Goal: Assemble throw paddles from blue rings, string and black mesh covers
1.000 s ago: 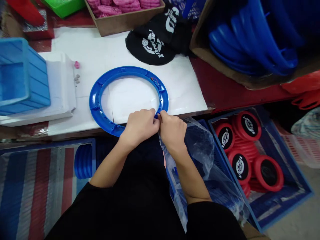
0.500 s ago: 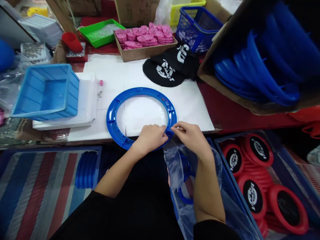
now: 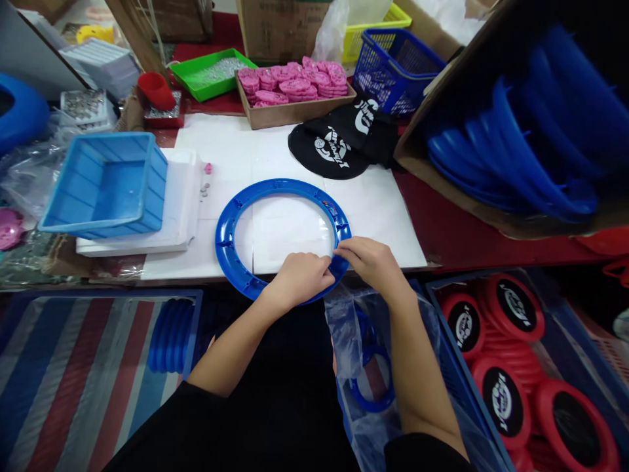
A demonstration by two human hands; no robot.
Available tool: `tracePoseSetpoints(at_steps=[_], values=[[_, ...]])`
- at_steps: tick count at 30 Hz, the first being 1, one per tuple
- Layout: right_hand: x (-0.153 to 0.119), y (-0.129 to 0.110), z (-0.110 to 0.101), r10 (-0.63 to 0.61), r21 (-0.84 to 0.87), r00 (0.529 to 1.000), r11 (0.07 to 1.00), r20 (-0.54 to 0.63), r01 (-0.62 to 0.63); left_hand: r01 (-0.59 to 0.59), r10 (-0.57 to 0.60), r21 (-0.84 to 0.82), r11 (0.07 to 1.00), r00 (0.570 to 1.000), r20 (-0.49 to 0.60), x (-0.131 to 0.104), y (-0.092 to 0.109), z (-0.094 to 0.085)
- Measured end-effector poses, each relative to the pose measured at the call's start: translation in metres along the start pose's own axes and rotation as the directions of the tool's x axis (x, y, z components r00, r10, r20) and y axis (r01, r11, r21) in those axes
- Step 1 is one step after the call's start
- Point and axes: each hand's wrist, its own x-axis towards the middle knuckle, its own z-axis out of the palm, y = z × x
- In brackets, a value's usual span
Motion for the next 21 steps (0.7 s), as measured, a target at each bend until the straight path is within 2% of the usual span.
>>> tracePoseSetpoints(at_steps=[5,10,13,17,21], values=[[-0.006,0.010,0.017,0.004,-0.040,0.996,0.999,-0.092,-0.008,-0.039,0.039,0.000,0.999,0.999,0.000,0.001,-0.005,0.000],[-0.021,0.005,0.028,-0.061,-0.091,0.979,0.995,-0.193,0.044,-0.136,0.135,0.023,0.990,0.990,0.038,-0.001,-0.016,-0.004],[-0.030,-0.006,0.029,-0.088,-0.153,0.985,0.986,-0.148,0.066,-0.163,0.159,0.057,0.985,0.985,0.073,-0.008,-0.019,-0.008],[-0.038,-0.022,0.025,-0.080,-0.289,0.996,0.955,-0.047,0.063,-0.106,0.099,0.082,0.991,0.992,0.078,-0.023,-0.013,-0.012],[-0.040,-0.038,0.022,0.017,-0.398,1.000,0.917,-0.006,-0.018,-0.073,0.071,0.071,0.995,0.997,0.030,-0.032,-0.001,-0.009]])
